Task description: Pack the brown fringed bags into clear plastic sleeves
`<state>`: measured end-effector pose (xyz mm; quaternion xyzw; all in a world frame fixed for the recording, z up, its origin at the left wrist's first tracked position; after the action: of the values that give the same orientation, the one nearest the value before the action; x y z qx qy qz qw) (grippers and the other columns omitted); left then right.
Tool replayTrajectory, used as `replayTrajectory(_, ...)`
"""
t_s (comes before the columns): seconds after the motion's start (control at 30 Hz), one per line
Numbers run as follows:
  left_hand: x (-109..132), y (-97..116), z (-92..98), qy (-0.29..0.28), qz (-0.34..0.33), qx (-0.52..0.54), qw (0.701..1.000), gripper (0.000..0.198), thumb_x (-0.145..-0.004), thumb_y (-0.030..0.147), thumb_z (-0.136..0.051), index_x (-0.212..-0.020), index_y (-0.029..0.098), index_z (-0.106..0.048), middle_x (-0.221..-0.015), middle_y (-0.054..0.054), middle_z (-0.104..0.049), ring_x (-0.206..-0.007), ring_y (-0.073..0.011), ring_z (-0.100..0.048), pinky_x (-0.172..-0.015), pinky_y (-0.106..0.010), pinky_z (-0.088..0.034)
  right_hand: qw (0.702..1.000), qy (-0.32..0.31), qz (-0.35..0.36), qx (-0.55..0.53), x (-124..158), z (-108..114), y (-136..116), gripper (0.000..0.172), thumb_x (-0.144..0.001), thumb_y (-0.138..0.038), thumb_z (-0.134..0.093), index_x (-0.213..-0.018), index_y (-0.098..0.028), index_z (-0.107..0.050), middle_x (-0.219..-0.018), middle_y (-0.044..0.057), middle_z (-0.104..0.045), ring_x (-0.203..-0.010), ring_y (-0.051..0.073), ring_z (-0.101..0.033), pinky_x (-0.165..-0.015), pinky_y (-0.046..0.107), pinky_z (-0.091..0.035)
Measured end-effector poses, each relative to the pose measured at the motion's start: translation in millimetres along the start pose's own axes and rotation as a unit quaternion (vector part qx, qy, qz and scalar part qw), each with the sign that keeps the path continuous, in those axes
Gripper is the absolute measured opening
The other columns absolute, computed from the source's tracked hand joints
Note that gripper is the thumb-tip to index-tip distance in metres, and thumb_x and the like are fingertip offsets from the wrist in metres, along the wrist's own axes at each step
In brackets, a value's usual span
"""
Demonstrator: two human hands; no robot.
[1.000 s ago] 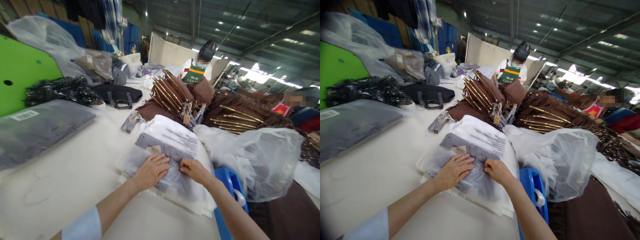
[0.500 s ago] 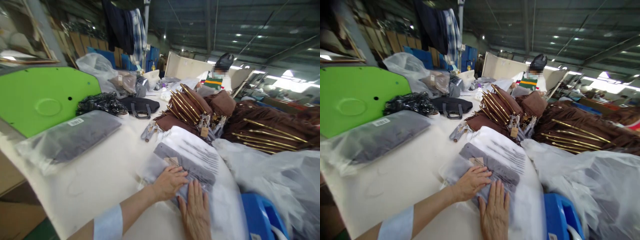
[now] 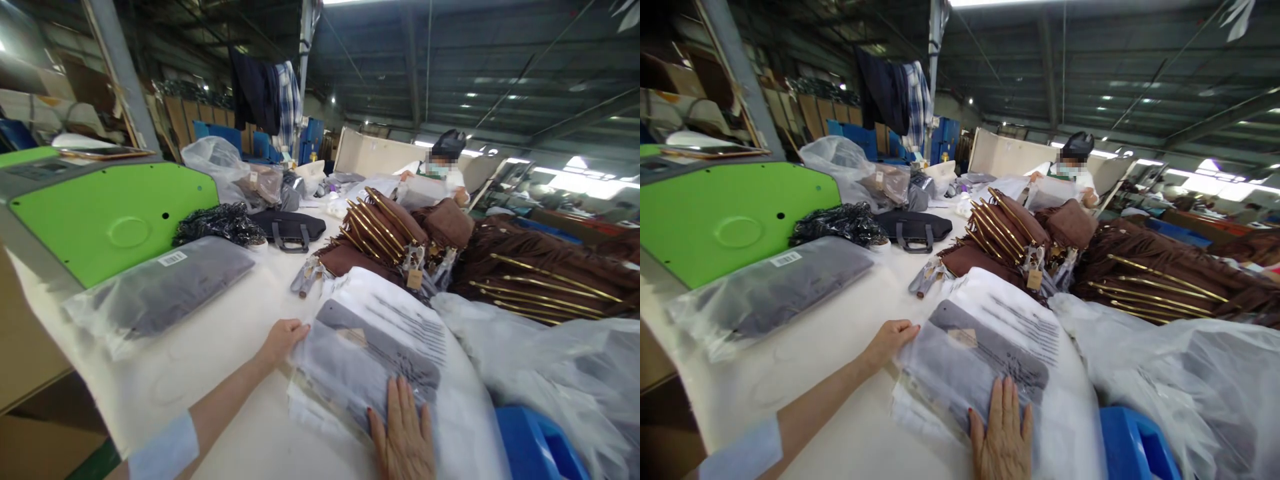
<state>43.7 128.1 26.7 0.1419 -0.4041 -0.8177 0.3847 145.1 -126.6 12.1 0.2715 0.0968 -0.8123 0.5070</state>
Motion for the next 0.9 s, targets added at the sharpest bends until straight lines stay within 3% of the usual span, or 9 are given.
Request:
replayTrajectory(0.1, 0.3, -1.7, -6.0, 0.034, 0.041, -0.075, 0.996, 0.031, -0.086, 0.029, -0.040, -0.058, 0.018, -0.048, -0.053, 0.004, -0.047, -0.056, -0.0122, -0.048, -0.057, -0.024, -0.033, 1.000, 0.002, -0.009, -0.015, -0.8, 1.5, 0.9, 0.052, -0.091, -0.046, -0.026, -0.125, -0.015, -0.049, -0.129, 0.018, -0.049, -0.124, 0.033, -0.040, -0.098, 0.057, -0.030)
replayTrajectory(0.23, 4.3, 0.2, -9.3, 0.046, 0.060, -0.163, 0.984, 0.024, -0.088, 0.028, -0.040, -0.070, 0.019, -0.053, -0.067, -0.001, -0.059, -0.068, -0.0158, -0.056, -0.063, -0.026, -0.034, 1.000, 0.013, -0.010, -0.002, -7.9, 8.6, -7.0, 0.056, -0.092, -0.044, -0.026, -0.132, -0.007, -0.037, -0.132, 0.023, -0.044, -0.124, 0.034, -0.039, -0.098, 0.056, -0.030)
replayTrajectory(0.4, 12.6, 5.6, -8.4, 0.021, 0.057, -0.227, 0.972, 0.026, -0.089, 0.031, -0.035, -0.072, 0.020, -0.051, -0.074, -0.004, -0.064, -0.073, -0.0189, -0.059, -0.062, -0.025, -0.034, 0.997, -0.023, -0.049, -0.047, -21.0, 48.3, -3.3, 0.051, -0.091, -0.042, -0.036, -0.131, -0.008, -0.038, -0.133, 0.022, -0.044, -0.124, 0.031, -0.040, -0.095, 0.054, -0.036)
replayTrajectory(0.5, 12.3, 10.2, -9.1, -0.003, 0.039, -0.240, 0.970, 0.028, -0.089, 0.033, -0.030, -0.072, 0.020, -0.049, -0.078, -0.005, -0.063, -0.075, -0.0209, -0.059, -0.061, -0.025, -0.033, 0.988, 0.006, -0.120, -0.097, -12.0, 102.4, 36.0, 0.043, -0.090, -0.036, -0.042, -0.128, -0.017, -0.043, -0.137, 0.015, -0.042, -0.126, 0.024, -0.037, -0.099, 0.047, -0.035)
replayTrajectory(0.57, 9.1, 10.0, -10.2, -0.018, 0.038, -0.242, 0.969, 0.028, -0.088, 0.036, -0.031, -0.071, 0.021, -0.048, -0.075, -0.004, -0.061, -0.073, -0.0208, -0.057, -0.059, -0.023, -0.032, 0.962, 0.043, -0.242, -0.120, 13.6, 139.2, 88.7, 0.038, -0.087, -0.042, -0.044, -0.116, -0.020, -0.054, -0.125, 0.011, -0.053, -0.117, 0.022, -0.046, -0.098, 0.042, -0.036)
replayTrajectory(0.63, 6.6, 7.7, -10.1, -0.027, 0.050, -0.245, 0.968, 0.029, -0.087, 0.037, -0.031, -0.070, 0.021, -0.047, -0.071, -0.002, -0.060, -0.069, -0.0199, -0.055, -0.056, -0.022, -0.031, 0.911, 0.047, -0.390, -0.125, 55.0, 163.0, 145.8, 0.041, -0.080, -0.052, -0.044, -0.095, -0.018, -0.062, -0.105, 0.012, -0.062, -0.102, 0.025, -0.053, -0.094, 0.042, -0.037)
replayTrajectory(0.73, 6.9, 6.7, -8.7, -0.032, 0.065, -0.249, 0.966, 0.031, -0.087, 0.039, -0.030, -0.068, 0.022, -0.047, -0.069, -0.001, -0.058, -0.068, -0.0187, -0.053, -0.055, -0.021, -0.030, 0.860, -0.015, -0.492, -0.134, 103.0, 170.8, 196.8, 0.042, -0.070, -0.057, -0.046, -0.073, -0.019, -0.063, -0.081, 0.012, -0.066, -0.079, 0.028, -0.058, -0.080, 0.044, -0.042)
replayTrajectory(0.9, 10.0, 7.5, -5.8, -0.030, 0.080, -0.257, 0.963, 0.030, -0.086, 0.039, -0.031, -0.068, 0.021, -0.048, -0.071, -0.001, -0.056, -0.069, -0.0183, -0.052, -0.056, -0.020, -0.030, 0.817, -0.088, -0.525, -0.223, 126.6, 150.3, 208.1, 0.042, -0.067, -0.058, -0.050, -0.062, -0.019, -0.065, -0.062, 0.005, -0.063, -0.065, 0.022, -0.057, -0.062, 0.032, -0.041)
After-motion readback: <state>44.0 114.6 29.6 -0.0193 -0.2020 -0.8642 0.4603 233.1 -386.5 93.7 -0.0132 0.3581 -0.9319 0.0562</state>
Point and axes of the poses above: each hand's wrist, its own x-axis away from the middle knuckle, its own z-axis out of the back of the hand, y = z × x, the point moved 10 cm from there along -x, towards the middle knuckle
